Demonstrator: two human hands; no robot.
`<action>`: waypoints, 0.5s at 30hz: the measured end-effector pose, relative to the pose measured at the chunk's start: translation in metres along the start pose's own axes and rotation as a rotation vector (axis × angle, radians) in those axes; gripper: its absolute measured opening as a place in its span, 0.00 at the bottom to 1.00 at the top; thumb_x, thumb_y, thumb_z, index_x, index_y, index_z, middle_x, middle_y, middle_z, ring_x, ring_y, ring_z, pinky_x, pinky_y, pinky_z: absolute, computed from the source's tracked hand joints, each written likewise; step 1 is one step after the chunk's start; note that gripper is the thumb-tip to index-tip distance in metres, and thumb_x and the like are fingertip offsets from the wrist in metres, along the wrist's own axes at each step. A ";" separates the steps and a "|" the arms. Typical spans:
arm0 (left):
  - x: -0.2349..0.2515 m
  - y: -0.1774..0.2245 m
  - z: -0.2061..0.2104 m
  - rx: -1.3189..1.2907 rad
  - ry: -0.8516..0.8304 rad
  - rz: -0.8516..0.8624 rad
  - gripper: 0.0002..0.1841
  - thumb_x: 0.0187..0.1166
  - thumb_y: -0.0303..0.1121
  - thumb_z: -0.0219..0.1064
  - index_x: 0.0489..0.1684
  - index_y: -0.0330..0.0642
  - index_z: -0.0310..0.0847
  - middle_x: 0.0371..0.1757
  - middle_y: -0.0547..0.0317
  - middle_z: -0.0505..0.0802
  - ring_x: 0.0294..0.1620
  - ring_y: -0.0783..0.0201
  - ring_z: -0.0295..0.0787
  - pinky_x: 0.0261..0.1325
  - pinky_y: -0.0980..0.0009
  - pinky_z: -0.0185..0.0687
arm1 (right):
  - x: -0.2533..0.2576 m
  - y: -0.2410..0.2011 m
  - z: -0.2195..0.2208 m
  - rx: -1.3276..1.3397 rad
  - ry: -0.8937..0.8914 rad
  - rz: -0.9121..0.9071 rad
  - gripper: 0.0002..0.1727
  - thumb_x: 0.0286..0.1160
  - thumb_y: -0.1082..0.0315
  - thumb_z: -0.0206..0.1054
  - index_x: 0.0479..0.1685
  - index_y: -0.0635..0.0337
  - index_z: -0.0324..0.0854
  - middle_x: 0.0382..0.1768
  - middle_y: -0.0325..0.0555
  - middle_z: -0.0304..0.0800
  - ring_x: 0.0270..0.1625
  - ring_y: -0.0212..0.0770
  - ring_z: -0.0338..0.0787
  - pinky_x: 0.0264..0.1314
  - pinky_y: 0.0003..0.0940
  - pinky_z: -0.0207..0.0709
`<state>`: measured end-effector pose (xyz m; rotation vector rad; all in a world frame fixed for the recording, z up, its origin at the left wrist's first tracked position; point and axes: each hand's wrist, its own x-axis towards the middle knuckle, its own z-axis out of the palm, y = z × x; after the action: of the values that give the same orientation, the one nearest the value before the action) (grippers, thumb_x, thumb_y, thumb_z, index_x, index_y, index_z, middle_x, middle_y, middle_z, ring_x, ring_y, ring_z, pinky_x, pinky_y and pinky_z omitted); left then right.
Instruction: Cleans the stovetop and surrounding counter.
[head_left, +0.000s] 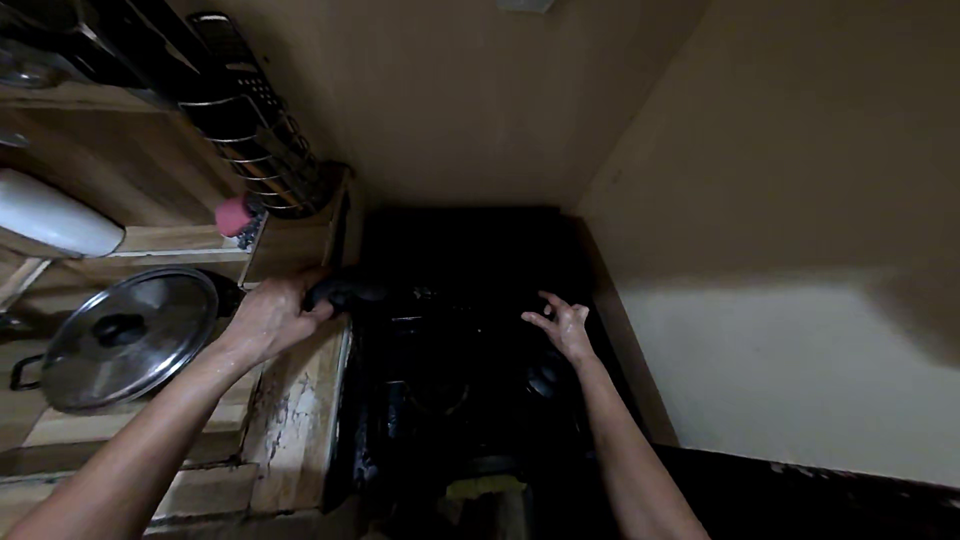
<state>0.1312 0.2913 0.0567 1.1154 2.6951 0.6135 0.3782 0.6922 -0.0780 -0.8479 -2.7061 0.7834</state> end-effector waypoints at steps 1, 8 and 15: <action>-0.002 -0.002 -0.001 -0.018 -0.008 -0.017 0.19 0.78 0.39 0.67 0.63 0.40 0.85 0.48 0.38 0.92 0.50 0.36 0.89 0.52 0.29 0.78 | 0.001 0.001 -0.001 -0.020 0.000 -0.008 0.42 0.69 0.40 0.75 0.74 0.65 0.80 0.46 0.57 0.92 0.51 0.57 0.87 0.75 0.65 0.59; 0.012 0.012 0.002 -0.008 -0.014 0.001 0.22 0.78 0.39 0.67 0.68 0.38 0.83 0.59 0.36 0.90 0.59 0.35 0.88 0.59 0.29 0.77 | 0.011 -0.098 0.033 -0.251 0.099 -0.398 0.32 0.76 0.37 0.66 0.64 0.53 0.89 0.62 0.56 0.91 0.70 0.62 0.84 0.76 0.70 0.66; 0.030 0.035 -0.011 0.112 0.056 0.059 0.22 0.76 0.38 0.70 0.68 0.42 0.84 0.62 0.41 0.89 0.59 0.37 0.88 0.57 0.30 0.79 | 0.016 -0.170 0.090 -0.242 -0.482 -0.040 0.48 0.81 0.24 0.41 0.61 0.61 0.87 0.62 0.60 0.91 0.72 0.59 0.85 0.84 0.63 0.59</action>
<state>0.1287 0.3314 0.0817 1.2270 2.7840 0.5154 0.2551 0.5446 -0.0611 -0.7212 -3.2861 0.7393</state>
